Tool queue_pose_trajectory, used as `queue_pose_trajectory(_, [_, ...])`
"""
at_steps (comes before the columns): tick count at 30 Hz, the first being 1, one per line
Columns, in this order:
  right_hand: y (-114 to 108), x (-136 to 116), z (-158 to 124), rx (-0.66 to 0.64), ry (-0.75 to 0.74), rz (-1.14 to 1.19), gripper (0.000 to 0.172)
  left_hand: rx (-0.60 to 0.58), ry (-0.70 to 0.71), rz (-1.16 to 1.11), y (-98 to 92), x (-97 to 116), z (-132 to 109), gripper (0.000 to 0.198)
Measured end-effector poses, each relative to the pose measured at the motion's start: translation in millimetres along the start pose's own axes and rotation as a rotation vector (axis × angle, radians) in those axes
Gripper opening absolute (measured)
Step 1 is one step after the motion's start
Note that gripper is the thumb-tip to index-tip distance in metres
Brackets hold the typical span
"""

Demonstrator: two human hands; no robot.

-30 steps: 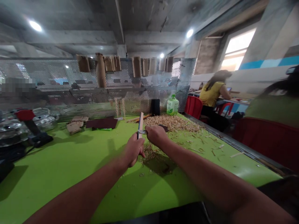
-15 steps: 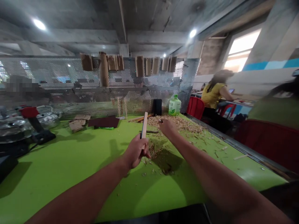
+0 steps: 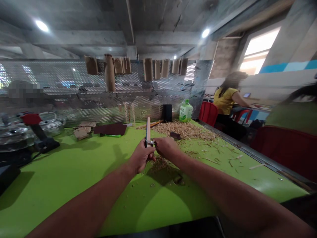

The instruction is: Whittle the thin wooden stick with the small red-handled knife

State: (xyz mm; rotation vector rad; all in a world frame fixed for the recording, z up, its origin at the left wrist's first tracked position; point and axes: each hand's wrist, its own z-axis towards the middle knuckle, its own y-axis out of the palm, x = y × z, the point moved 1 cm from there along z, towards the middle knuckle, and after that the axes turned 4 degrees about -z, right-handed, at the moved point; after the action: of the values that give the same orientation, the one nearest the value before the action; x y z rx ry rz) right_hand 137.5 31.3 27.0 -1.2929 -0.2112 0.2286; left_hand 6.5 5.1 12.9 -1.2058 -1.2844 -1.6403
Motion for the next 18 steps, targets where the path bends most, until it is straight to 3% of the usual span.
queue_pose_trajectory(9, [-2.6, 0.7, 0.5, 0.063, -0.045, -0.085, 0.025, -0.015, 0.007, -0.042, 1.4, -1.4, 0.4, 0.031])
queue_pose_trajectory(18, [-1.7, 11.6, 4.2, 0.099, -0.053, -0.084, 0.026, -0.038, -0.024, -0.014, 9.0, 0.8, -7.3, 0.044])
